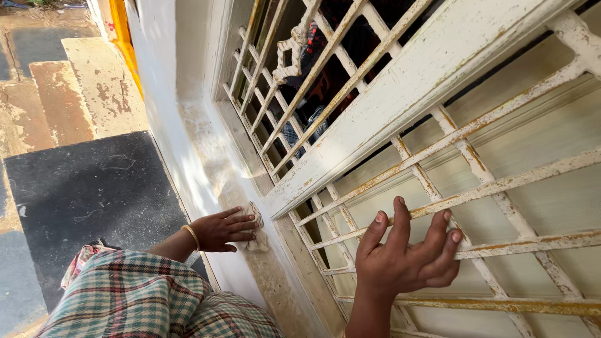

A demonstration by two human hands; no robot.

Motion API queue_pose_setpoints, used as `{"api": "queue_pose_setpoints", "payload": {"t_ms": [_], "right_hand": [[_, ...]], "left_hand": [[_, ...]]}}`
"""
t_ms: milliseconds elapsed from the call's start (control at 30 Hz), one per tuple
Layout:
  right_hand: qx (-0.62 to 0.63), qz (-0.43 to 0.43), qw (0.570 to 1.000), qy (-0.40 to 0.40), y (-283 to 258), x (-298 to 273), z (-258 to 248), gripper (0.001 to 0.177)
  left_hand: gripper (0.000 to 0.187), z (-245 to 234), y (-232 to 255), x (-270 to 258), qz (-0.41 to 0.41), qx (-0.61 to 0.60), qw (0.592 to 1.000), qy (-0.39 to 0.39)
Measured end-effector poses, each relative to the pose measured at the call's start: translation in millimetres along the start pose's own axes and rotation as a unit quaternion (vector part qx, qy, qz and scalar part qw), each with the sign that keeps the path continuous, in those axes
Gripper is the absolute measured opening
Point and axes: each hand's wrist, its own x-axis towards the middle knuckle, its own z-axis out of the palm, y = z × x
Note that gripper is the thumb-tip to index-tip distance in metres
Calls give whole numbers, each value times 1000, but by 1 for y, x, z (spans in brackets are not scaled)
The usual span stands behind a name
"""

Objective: The person wipes a white metal window grill with a cloth, moving the cloth along the vertical and horizontal bars to remove dirt.

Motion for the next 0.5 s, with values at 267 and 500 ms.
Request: {"api": "queue_pose_setpoints", "payload": {"t_ms": [267, 500], "right_hand": [[-13, 0, 1000, -11, 0, -4, 3, 32], [11, -37, 999, -26, 4, -1, 4, 27]], "left_hand": [[76, -63, -93, -22, -191, 65, 969, -143], [72, -91, -139, -25, -396, 25, 903, -164]]}}
